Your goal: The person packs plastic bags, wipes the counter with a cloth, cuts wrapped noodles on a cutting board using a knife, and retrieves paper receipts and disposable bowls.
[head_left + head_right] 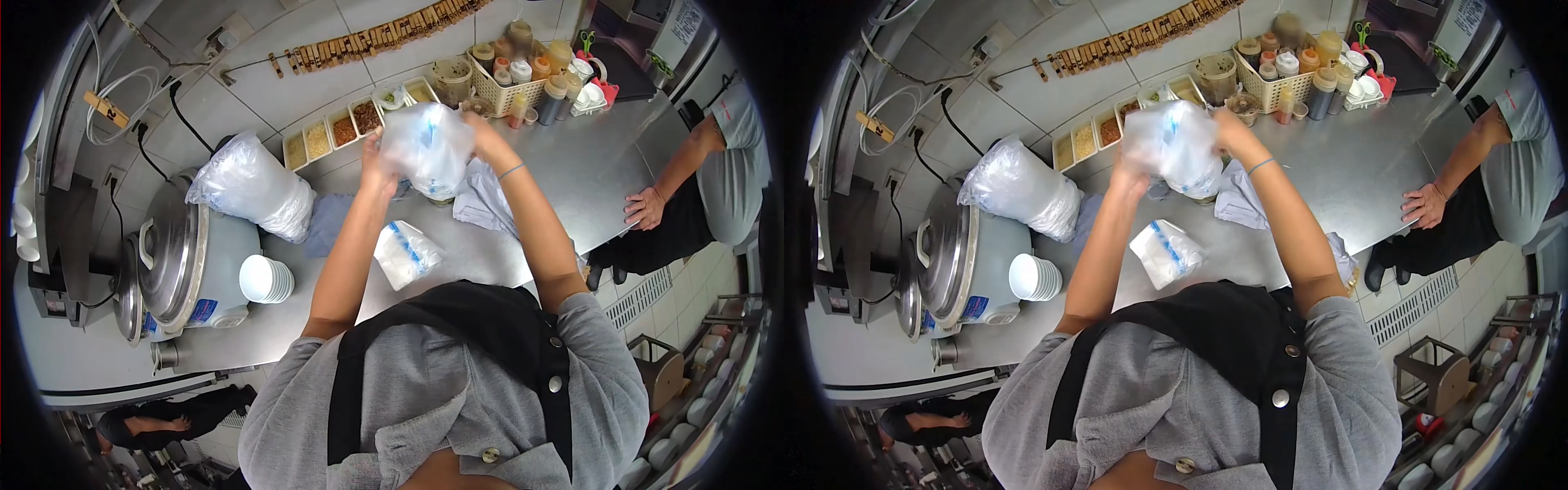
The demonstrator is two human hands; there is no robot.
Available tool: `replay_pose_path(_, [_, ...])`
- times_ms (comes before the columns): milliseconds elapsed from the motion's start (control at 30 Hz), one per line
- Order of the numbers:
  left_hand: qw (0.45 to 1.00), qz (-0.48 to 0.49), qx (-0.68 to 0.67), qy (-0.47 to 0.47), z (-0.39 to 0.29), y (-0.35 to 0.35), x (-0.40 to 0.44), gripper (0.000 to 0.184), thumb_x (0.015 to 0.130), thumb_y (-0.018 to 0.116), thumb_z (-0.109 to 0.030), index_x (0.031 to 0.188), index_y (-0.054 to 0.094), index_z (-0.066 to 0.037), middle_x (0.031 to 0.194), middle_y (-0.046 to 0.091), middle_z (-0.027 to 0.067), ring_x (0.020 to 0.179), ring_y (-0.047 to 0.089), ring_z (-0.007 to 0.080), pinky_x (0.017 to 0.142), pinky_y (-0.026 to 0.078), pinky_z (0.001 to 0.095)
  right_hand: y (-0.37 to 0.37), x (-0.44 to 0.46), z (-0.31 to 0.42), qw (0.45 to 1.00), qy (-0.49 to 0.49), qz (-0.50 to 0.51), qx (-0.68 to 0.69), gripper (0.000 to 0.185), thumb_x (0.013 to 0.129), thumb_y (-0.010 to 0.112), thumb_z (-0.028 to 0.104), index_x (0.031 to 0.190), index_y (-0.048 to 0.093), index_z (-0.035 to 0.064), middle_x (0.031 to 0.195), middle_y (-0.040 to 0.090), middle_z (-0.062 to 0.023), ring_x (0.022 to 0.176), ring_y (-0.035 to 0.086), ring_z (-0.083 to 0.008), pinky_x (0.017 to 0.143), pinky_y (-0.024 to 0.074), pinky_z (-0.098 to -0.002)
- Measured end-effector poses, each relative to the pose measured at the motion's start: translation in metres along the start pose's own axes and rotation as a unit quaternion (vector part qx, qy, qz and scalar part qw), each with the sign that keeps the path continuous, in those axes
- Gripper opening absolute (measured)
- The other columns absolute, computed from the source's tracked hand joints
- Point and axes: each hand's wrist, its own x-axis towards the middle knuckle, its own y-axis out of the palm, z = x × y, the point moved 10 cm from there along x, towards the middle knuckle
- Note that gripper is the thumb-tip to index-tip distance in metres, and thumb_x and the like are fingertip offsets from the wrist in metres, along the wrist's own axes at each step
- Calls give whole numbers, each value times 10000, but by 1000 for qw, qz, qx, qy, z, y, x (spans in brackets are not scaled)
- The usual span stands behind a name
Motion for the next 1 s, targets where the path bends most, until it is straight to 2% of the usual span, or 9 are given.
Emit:
replay_pose_path(100, [976, -180, 12, -123, 22, -18, -25, 548, 723, 383, 136, 1235, 301, -41, 842, 547, 84, 496, 436, 94, 338, 250, 218, 7, -12, -13, 998, 59, -12, 29, 152, 832, 540, 168, 759, 561, 37, 598, 526, -13, 461, 453, -97, 384, 350, -260])
replay_pose_path(267, [980, -111, -76, -144, 32, -22, -24, 685, 738, 448, 132, 1333, 169, -63, 873, 532, 77, 586, 490, 115, 428, 346, 211, -5, -18, -30, 987, 57, -54, 143, 135, 822, 536, 111, 834, 554, -22, 655, 563, -90, 484, 523, -155, 392, 388, -266])
replay_pose_path(333, [974, -79, -152, -147, 24, -12, -35, 711, 748, 472, 120, 1351, 148, -74, 907, 523, 83, 635, 507, 123, 473, 386, 212, 3, -40, -19, 911, 56, -2, 409, 168, 807, 533, 45, 965, 509, -7, 772, 560, -87, 593, 556, -163, 493, 452, -251])
replay_pose_path(467, [974, -64, -178, -128, -1, 10, -56, 731, 740, 529, 104, 1348, 158, -64, 1030, 471, 99, 759, 520, 147, 584, 450, 235, 7, -70, -3, 909, 30, -8, 416, 287, 779, 581, 26, 1039, 459, 48, 841, 534, -45, 673, 555, -130, 539, 457, -236])
replay_pose_path(567, [989, -80, -38, -116, 1, 1, -55, 724, 711, 567, 74, 1323, 204, -56, 1071, 450, 99, 784, 523, 156, 588, 458, 248, 4, -70, 3, 939, -15, -53, 339, 383, 723, 616, 5, 1061, 439, 44, 830, 516, -37, 653, 541, -121, 529, 448, -232])
replay_pose_path(733, [957, -77, 230, -159, 35, -18, -49, 719, 637, 652, 1, 1260, 297, -46, 1074, 442, 99, 796, 530, 162, 571, 451, 264, 5, -52, -23, 990, -52, -122, -48, 426, 644, 627, 63, 1043, 481, 80, 764, 504, -45, 659, 531, -147, 576, 444, -269])
replay_pose_path(833, [947, -129, 233, -179, 39, -25, -52, 715, 607, 676, -16, 1233, 331, -45, 1082, 444, 106, 794, 534, 164, 551, 441, 271, 4, -51, -39, 996, -27, -90, -5, 428, 639, 654, 97, 1032, 485, 109, 738, 499, -41, 657, 523, -153, 596, 445, -297])
replay_pose_path(933, [955, -109, 242, -135, 30, -24, -56, 752, 602, 676, -11, 1257, 306, -38, 1114, 441, 120, 840, 528, 185, 592, 464, 284, 3, -52, -25, 995, -85, -16, -49, 516, 627, 685, 132, 1093, 469, 85, 837, 547, -81, 752, 555, -194, 669, 463, -317])
replay_pose_path(1000, [932, -60, 355, 45, 6, -25, -49, 869, 604, 679, -22, 1325, 194, -25, 1164, 430, 142, 948, 517, 235, 730, 482, 322, -7, -65, 14, 970, -204, -35, -126, 554, 636, 709, 126, 1125, 455, 77, 909, 553, -81, 822, 555, -198, 722, 463, -314])
